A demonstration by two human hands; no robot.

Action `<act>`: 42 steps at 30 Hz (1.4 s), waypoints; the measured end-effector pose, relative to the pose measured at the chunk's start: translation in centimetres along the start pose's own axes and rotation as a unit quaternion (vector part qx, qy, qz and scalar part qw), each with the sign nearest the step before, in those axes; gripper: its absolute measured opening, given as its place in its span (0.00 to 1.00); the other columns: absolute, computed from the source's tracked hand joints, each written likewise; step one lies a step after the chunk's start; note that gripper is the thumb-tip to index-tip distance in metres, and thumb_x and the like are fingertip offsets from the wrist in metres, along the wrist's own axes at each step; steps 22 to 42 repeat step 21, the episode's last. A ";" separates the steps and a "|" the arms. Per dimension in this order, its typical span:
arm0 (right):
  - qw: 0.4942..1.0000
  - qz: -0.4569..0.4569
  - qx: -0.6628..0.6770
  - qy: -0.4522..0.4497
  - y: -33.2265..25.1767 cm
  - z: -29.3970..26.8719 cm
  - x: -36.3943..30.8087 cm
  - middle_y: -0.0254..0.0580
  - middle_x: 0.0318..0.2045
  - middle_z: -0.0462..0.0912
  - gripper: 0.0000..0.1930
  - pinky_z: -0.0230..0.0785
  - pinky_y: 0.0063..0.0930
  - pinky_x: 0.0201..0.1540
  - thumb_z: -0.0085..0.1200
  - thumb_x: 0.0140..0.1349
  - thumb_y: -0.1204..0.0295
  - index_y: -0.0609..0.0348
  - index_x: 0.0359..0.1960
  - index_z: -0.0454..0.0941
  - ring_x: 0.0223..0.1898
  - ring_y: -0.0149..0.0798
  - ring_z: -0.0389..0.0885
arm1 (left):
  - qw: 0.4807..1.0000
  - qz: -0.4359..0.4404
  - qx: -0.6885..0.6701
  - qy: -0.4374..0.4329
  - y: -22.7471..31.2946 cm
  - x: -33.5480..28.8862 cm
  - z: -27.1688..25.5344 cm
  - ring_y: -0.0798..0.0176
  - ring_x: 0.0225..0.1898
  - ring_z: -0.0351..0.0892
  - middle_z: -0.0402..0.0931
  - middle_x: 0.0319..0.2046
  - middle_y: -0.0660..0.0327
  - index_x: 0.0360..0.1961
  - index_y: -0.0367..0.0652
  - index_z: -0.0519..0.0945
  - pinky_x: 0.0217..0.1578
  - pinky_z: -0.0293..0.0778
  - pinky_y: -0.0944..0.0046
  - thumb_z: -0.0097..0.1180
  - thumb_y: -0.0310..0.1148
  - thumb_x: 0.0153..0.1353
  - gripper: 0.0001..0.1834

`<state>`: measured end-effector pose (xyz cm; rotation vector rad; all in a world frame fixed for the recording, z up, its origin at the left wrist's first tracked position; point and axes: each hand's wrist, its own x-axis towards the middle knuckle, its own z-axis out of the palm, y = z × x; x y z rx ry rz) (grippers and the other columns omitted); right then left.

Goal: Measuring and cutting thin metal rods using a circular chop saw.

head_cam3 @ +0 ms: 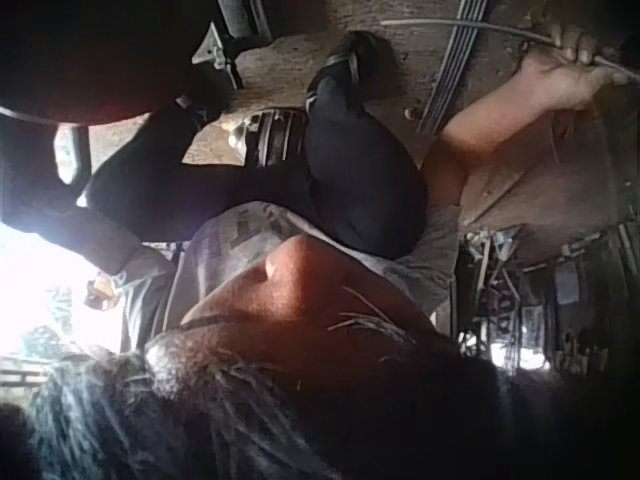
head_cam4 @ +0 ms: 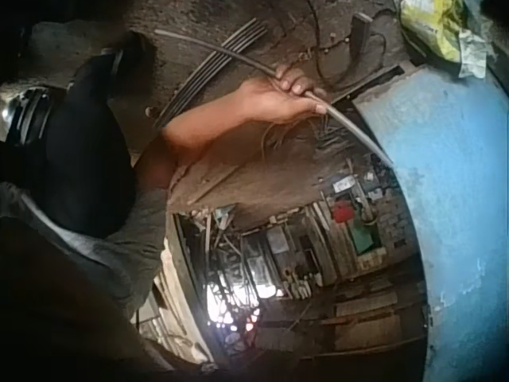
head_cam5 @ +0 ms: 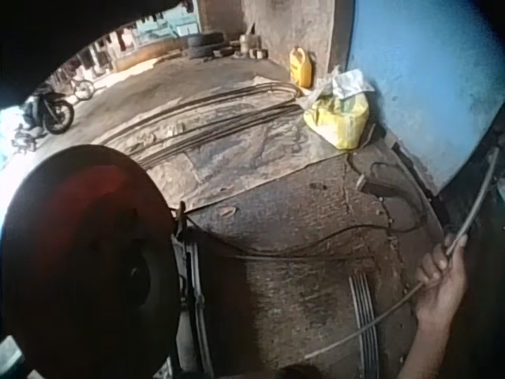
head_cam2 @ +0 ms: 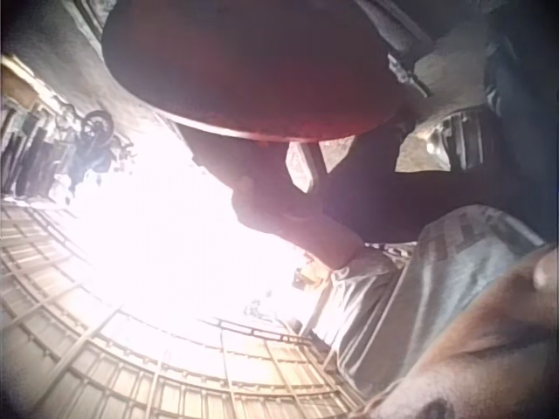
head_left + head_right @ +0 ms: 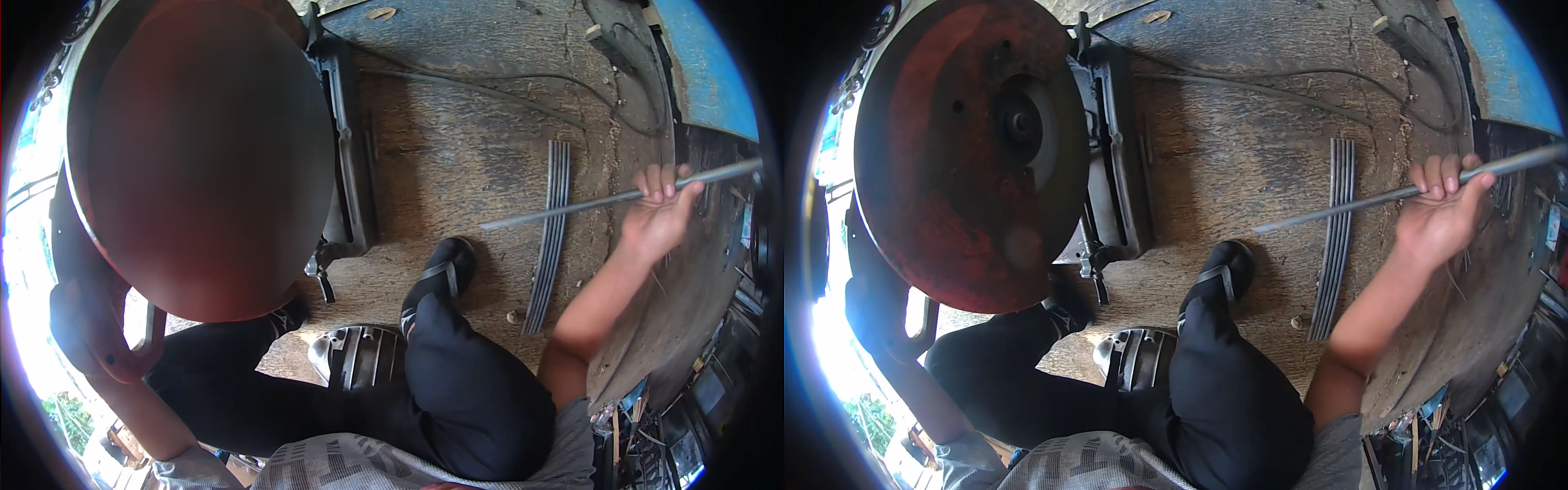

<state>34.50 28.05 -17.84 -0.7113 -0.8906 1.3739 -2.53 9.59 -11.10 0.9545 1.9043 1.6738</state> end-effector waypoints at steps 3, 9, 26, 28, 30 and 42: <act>0.987 -0.026 0.048 0.149 3.0 -1.3 -2.0 0.26 0.18 0.61 0.15 0.54 0.20 0.25 0.46 0.65 0.55 0.53 0.37 0.71 0.18 0.23 0.57 | 0.996 -0.080 0.023 0.011 1.1 -1.5 -3.6 0.60 0.40 0.75 0.73 0.38 0.56 0.47 0.32 0.72 0.43 0.71 0.61 0.60 0.39 0.45 0.28; 0.990 -0.100 0.028 0.091 2.1 1.3 -6.2 0.24 0.14 0.62 0.19 0.52 0.14 0.16 0.41 0.67 0.50 0.54 0.37 0.71 0.14 0.22 0.58 | 0.981 -0.190 -0.025 -0.012 0.9 -3.4 -15.4 0.57 0.36 0.76 0.74 0.34 0.57 0.45 0.33 0.73 0.39 0.73 0.60 0.57 0.39 0.47 0.26; 0.926 -0.193 -0.259 -0.196 0.3 5.8 -11.3 0.29 0.21 0.71 0.14 0.56 0.18 0.22 0.50 0.64 0.62 0.62 0.40 0.72 0.20 0.21 0.64 | 0.948 0.142 0.279 0.065 7.5 -0.7 -11.2 0.49 0.58 0.65 0.66 0.56 0.44 0.61 0.37 0.64 0.60 0.58 0.52 0.53 0.37 0.53 0.33; 0.926 -0.193 -0.259 -0.196 0.3 5.8 -11.3 0.29 0.21 0.71 0.14 0.56 0.18 0.22 0.50 0.64 0.62 0.62 0.40 0.72 0.20 0.21 0.64 | 0.948 0.142 0.279 0.065 7.5 -0.7 -11.2 0.49 0.58 0.65 0.66 0.56 0.44 0.61 0.37 0.64 0.60 0.58 0.52 0.53 0.37 0.53 0.33; 0.926 -0.193 -0.259 -0.196 0.3 5.8 -11.3 0.29 0.21 0.71 0.14 0.56 0.18 0.22 0.50 0.64 0.62 0.62 0.40 0.72 0.20 0.21 0.64 | 0.948 0.142 0.279 0.065 7.5 -0.7 -11.2 0.49 0.58 0.65 0.66 0.56 0.44 0.61 0.37 0.64 0.60 0.58 0.52 0.53 0.37 0.53 0.33; 0.926 -0.193 -0.259 -0.196 0.3 5.8 -11.3 0.29 0.21 0.71 0.14 0.56 0.18 0.22 0.50 0.64 0.62 0.62 0.40 0.72 0.20 0.21 0.64 | 0.948 0.142 0.279 0.065 7.5 -0.7 -11.2 0.49 0.58 0.65 0.66 0.56 0.44 0.61 0.37 0.64 0.60 0.58 0.52 0.53 0.37 0.53 0.33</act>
